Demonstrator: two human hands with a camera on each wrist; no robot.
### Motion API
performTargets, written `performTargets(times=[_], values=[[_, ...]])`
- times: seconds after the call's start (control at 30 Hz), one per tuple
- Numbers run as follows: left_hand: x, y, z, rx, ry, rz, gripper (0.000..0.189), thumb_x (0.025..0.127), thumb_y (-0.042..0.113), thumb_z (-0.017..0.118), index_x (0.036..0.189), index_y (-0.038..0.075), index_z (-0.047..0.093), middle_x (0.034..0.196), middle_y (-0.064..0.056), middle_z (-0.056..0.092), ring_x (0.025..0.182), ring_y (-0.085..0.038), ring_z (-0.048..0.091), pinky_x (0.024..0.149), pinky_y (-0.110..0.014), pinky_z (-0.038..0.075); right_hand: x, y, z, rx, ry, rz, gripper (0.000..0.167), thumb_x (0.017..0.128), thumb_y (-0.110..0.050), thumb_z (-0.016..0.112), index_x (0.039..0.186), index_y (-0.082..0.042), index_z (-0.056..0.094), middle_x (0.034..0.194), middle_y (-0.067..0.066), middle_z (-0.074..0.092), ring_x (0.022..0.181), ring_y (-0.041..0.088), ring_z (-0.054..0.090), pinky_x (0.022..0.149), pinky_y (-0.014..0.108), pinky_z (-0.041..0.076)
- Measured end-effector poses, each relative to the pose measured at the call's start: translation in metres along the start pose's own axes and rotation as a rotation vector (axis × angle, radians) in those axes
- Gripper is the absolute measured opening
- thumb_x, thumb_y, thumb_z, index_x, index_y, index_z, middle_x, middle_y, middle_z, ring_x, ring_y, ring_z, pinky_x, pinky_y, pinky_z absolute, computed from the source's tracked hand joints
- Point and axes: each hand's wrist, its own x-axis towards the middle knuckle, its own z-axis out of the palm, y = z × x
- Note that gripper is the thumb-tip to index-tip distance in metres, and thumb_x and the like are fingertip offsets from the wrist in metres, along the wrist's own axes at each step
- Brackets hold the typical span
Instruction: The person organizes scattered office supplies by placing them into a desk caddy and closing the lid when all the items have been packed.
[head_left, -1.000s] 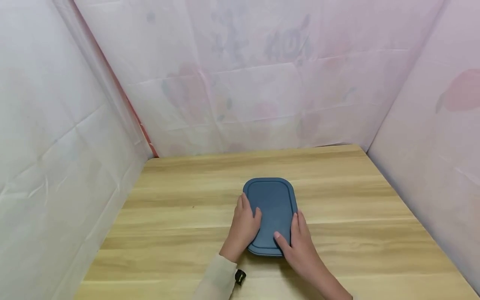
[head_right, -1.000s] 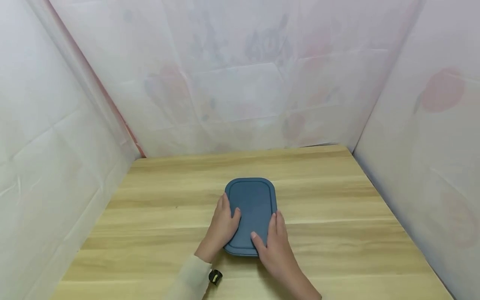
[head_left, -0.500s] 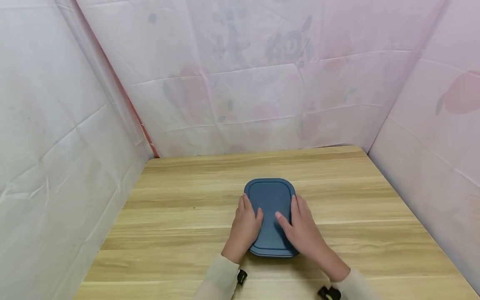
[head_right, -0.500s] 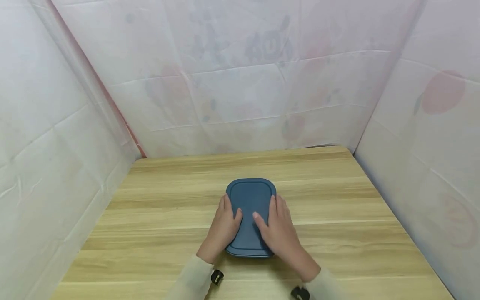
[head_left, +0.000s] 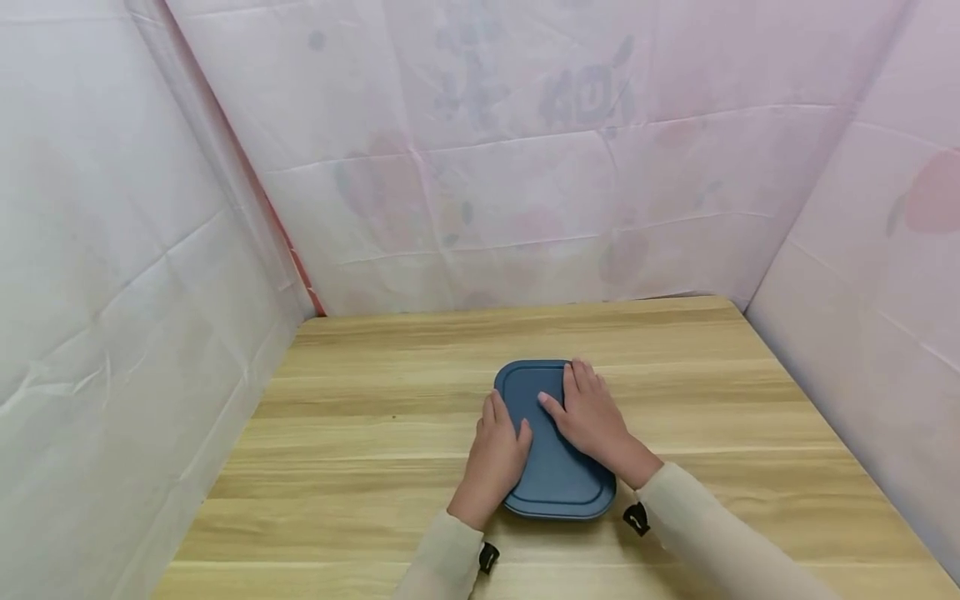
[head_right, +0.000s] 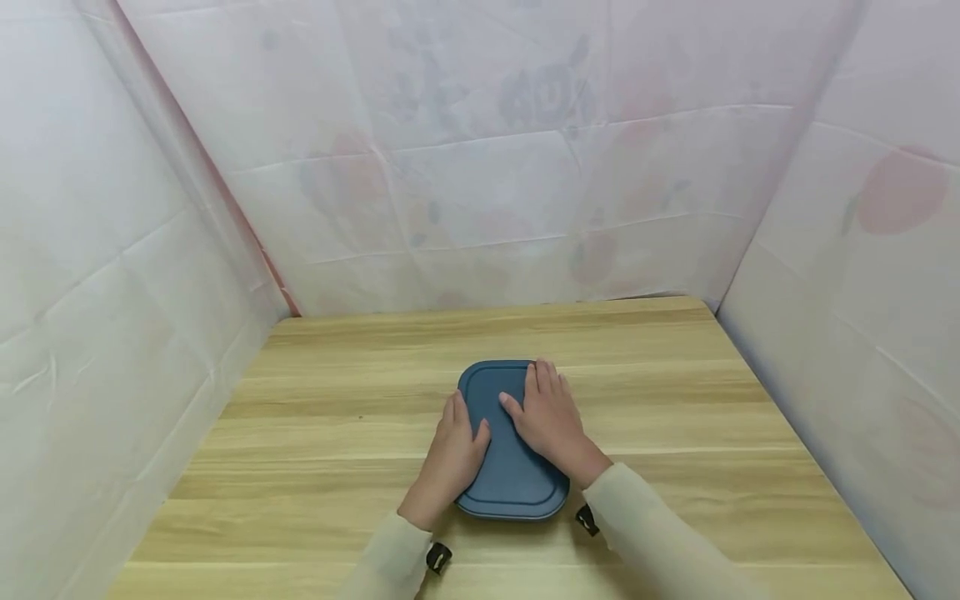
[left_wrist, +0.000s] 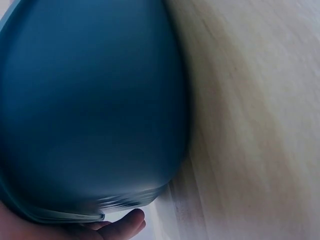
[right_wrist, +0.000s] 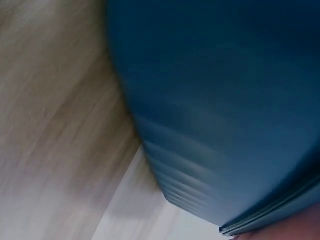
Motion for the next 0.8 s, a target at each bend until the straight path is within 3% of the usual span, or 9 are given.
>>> performTargets(times=[0.3, 0.57, 0.8], values=[[0.003, 0.001, -0.003, 0.006, 0.022, 0.007, 0.073, 0.105, 0.032, 0.05, 0.155, -0.011, 0.018, 0.16, -0.027, 0.027, 0.13, -0.043, 0.05, 0.101, -0.051, 0.049, 0.005, 0.0, 0.003, -0.009, 0.01, -0.02, 0.079, 0.105, -0.045, 0.048, 0.153, 0.013, 0.025, 0.162, 0.033, 0.018, 0.151, 0.047, 0.017, 0.122, 0.059, 0.017], [0.003, 0.001, 0.0, 0.003, 0.004, -0.007, 0.074, 0.105, 0.033, 0.05, 0.156, -0.01, 0.018, 0.161, -0.026, 0.026, 0.132, -0.043, 0.049, 0.101, -0.051, 0.049, 0.007, -0.004, 0.003, -0.055, -0.007, -0.013, 0.076, 0.104, -0.047, 0.049, 0.156, 0.004, 0.028, 0.161, 0.033, 0.02, 0.151, 0.048, 0.018, 0.121, 0.063, 0.014], [0.005, 0.003, 0.0, 0.034, 0.015, -0.002, 0.072, 0.105, 0.033, 0.05, 0.155, -0.01, 0.02, 0.159, -0.026, 0.029, 0.127, -0.042, 0.052, 0.099, -0.049, 0.051, 0.024, -0.018, -0.001, -0.126, -0.025, -0.126, 0.072, 0.104, -0.049, 0.048, 0.155, -0.001, 0.034, 0.162, 0.028, 0.025, 0.151, 0.047, 0.018, 0.12, 0.064, 0.015]])
